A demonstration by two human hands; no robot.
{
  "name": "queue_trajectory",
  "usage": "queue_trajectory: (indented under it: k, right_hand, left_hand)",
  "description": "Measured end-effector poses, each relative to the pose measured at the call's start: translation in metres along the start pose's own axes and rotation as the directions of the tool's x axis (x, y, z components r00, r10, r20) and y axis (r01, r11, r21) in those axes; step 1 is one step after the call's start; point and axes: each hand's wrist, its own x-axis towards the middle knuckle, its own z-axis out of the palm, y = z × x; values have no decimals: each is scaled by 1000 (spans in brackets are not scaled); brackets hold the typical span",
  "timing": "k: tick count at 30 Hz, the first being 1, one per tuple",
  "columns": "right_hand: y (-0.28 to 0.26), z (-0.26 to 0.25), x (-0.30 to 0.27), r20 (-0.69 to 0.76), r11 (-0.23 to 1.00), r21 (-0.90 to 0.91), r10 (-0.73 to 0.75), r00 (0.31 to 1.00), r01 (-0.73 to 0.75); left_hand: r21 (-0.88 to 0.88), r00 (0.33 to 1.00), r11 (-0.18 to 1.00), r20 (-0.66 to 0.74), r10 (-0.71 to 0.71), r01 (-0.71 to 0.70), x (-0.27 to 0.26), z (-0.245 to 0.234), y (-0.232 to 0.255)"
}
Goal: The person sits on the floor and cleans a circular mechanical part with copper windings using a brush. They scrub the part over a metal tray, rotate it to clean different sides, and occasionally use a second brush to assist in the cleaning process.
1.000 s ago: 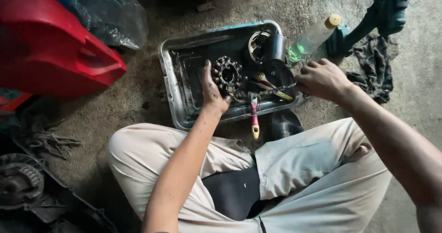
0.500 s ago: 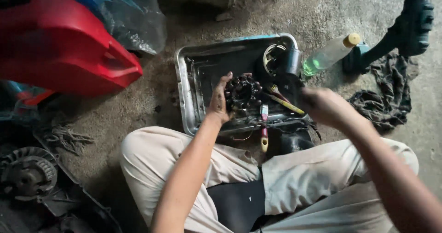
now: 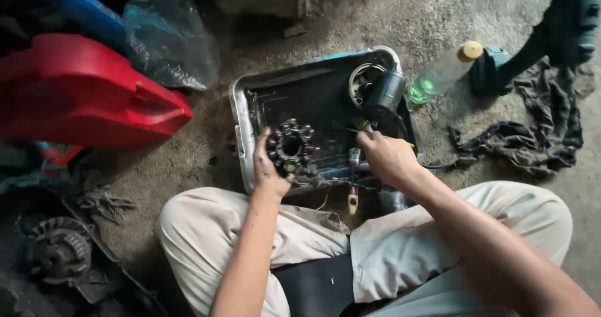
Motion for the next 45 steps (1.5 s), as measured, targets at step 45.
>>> queue_trajectory:
  k: [45]
  right_hand:
    - [-48,-33,15,-173,897,434,179,969,-88]
  left_hand:
    - [156,918,980,-393,-55,126,38,7,9]
